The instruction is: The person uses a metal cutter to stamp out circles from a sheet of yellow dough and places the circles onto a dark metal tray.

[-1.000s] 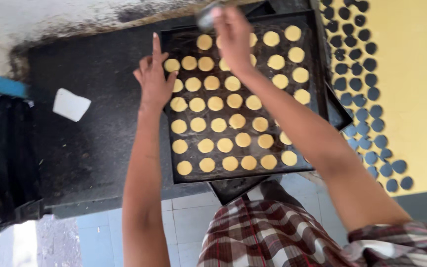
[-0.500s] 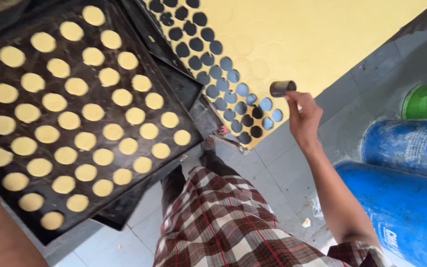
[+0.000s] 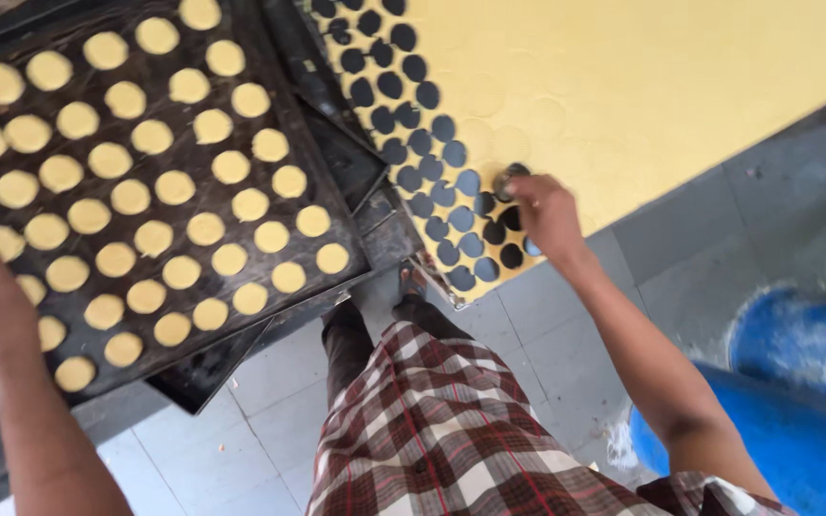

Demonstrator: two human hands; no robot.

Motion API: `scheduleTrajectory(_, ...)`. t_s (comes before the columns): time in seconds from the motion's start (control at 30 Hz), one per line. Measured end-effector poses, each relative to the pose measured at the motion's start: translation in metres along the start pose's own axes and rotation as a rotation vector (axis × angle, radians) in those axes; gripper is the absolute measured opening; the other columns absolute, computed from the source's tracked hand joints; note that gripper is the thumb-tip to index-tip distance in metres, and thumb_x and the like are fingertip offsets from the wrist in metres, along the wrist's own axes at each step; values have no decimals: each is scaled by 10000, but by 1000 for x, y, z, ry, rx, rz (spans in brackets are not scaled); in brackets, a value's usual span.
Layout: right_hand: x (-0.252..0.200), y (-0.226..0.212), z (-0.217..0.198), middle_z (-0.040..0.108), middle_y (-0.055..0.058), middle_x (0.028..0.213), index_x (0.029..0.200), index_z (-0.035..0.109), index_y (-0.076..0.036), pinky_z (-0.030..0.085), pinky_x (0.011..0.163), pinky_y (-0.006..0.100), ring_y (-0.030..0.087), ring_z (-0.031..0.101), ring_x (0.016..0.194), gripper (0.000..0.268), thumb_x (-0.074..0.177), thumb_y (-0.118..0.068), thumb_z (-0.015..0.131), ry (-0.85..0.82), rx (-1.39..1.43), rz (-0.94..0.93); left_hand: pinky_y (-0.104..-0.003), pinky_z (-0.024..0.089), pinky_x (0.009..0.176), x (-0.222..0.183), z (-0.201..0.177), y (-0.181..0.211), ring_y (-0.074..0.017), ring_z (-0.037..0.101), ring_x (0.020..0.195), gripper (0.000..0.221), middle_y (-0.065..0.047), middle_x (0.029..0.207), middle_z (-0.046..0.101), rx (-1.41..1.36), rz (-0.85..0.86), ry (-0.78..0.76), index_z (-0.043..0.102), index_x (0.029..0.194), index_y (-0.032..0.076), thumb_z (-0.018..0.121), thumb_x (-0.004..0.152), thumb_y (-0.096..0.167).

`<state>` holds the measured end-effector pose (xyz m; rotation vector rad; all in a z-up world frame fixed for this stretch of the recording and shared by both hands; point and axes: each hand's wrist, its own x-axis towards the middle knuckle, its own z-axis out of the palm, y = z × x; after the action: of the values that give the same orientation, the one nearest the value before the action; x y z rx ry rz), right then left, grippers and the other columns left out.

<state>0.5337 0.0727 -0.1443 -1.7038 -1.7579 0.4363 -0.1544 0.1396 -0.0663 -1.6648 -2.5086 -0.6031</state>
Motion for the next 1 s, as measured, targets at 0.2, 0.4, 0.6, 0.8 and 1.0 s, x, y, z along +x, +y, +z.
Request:
scheduleTrajectory(0.2, 58, -40, 27, 662, 11, 807, 943, 675, -12, 424, 612, 252, 74, 516, 676, 276, 1089, -246, 673, 10, 720, 562, -419, 499, 1214, -10, -34, 6, -256, 688, 1227, 893, -296, 1700, 174, -579, 245, 114, 189, 1635, -98, 696, 900, -95)
scheduleTrajectory(0.4, 147, -212, 128, 579, -39, 813, 905, 632, -100, 370, 590, 243, 54, 476, 669, 283, 1068, -326, 682, -389, 1169, 462, -454, 414, 1061, 31, -24, 20, -332, 632, 1230, 948, -372, 1585, 381, -160, 552, 167, 293, 1626, 428, 840, 937, 73)
scheduleTrajectory(0.6, 243, -443, 295, 613, 22, 775, 973, 673, -71, 366, 534, 306, 108, 465, 612, 209, 1013, -273, 637, -316, 1250, -90, -516, 372, 1096, 100, 5, 13, -376, 576, 1312, 1118, -169, 1447, 664, -277, 376, 136, -62, 1678, 134, 825, 998, 115)
scheduleTrajectory(0.8, 298, -476, 376, 521, 54, 768, 833, 617, -65, 387, 770, 428, 204, 503, 738, 326, 1070, -287, 590, 49, 436, -354, -492, 412, 1111, 157, 27, 9, -400, 567, 1299, 1173, -182, 1428, 635, -288, 326, -92, -142, 1698, 133, 770, 963, 79)
scheduleTrajectory(1.0, 264, -356, 249, 567, -27, 800, 970, 613, -33, 411, 599, 280, 58, 494, 688, 291, 1115, -286, 612, 68, 860, -204, -549, 393, 972, 182, 62, -4, -368, 655, 1106, 1287, -76, 1246, 744, -46, 521, 4, -111, 1661, 112, 891, 853, 90)
